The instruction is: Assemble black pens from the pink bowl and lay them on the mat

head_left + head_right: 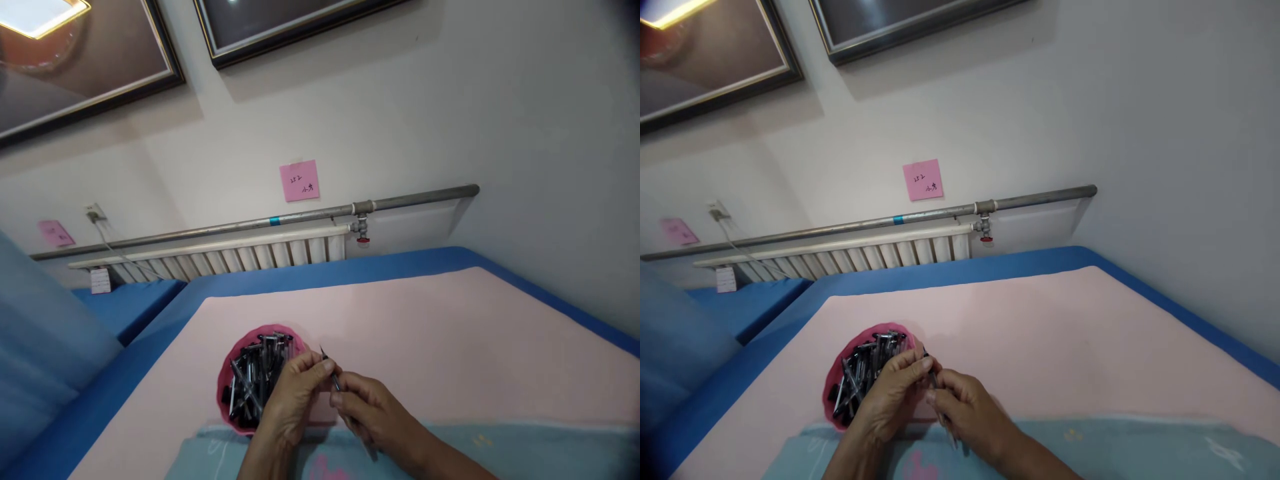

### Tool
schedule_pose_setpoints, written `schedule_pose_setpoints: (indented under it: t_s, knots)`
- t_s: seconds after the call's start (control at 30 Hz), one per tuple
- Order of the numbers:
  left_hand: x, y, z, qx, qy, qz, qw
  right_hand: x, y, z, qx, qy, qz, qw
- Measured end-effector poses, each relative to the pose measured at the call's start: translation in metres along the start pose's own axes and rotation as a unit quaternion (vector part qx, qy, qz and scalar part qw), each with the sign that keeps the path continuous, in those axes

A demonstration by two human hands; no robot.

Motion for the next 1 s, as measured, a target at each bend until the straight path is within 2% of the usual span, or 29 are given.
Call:
schedule_pose_setpoints:
  t_s: [0.17,0.27,0.33,0.37,0.47,0.5,0.57,0.7,0.8,1.0]
  knots:
    - [0.007,-0.009,0.005,-0.008,-0.034,0.065,0.997,0.000,0.006,0.001,-0.024,-0.014,0.017,0.999]
    - [-0.001,-0.009,0.005,-0.033,-0.063,0.143,0.987,-0.003,0.016,0.006,-0.064,-0.031,0.037,0.997]
    - [-0.018,0.003,-0.002,-0.098,-0.100,0.194,0.971,-0.006,0.025,0.009,-0.107,-0.049,0.054,0.992]
    - [-0.029,0.014,-0.008,-0.149,-0.127,0.220,0.956,-0.008,0.028,0.010,-0.124,-0.060,0.060,0.989]
    - [-0.061,0.057,-0.031,-0.326,-0.187,0.265,0.888,-0.010,0.035,0.011,-0.144,-0.084,0.068,0.984]
    - [-0.068,0.072,-0.037,-0.371,-0.197,0.256,0.871,-0.009,0.036,0.010,-0.148,-0.086,0.069,0.983]
    - [-0.072,0.097,-0.043,-0.429,-0.151,0.255,0.853,-0.008,0.037,0.010,-0.155,-0.083,0.066,0.982]
    - [-0.066,0.117,-0.040,-0.434,-0.124,0.256,0.855,-0.008,0.037,0.009,-0.154,-0.080,0.051,0.983]
    - [-0.064,0.119,-0.040,-0.442,-0.131,0.252,0.851,-0.010,0.037,0.009,-0.152,-0.077,0.050,0.984]
    - [-0.076,0.122,-0.051,-0.464,-0.160,0.240,0.838,-0.010,0.035,0.008,-0.159,-0.079,0.049,0.983]
Point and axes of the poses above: each hand's wrist, its own z-axis towards the middle knuckle, its own y-axis out of the back of the hand, x = y × z, the point moved 3 cm from there along z, towards the middle knuckle, and after that the axes turned 9 degrees about x, right-handed, at the moved point
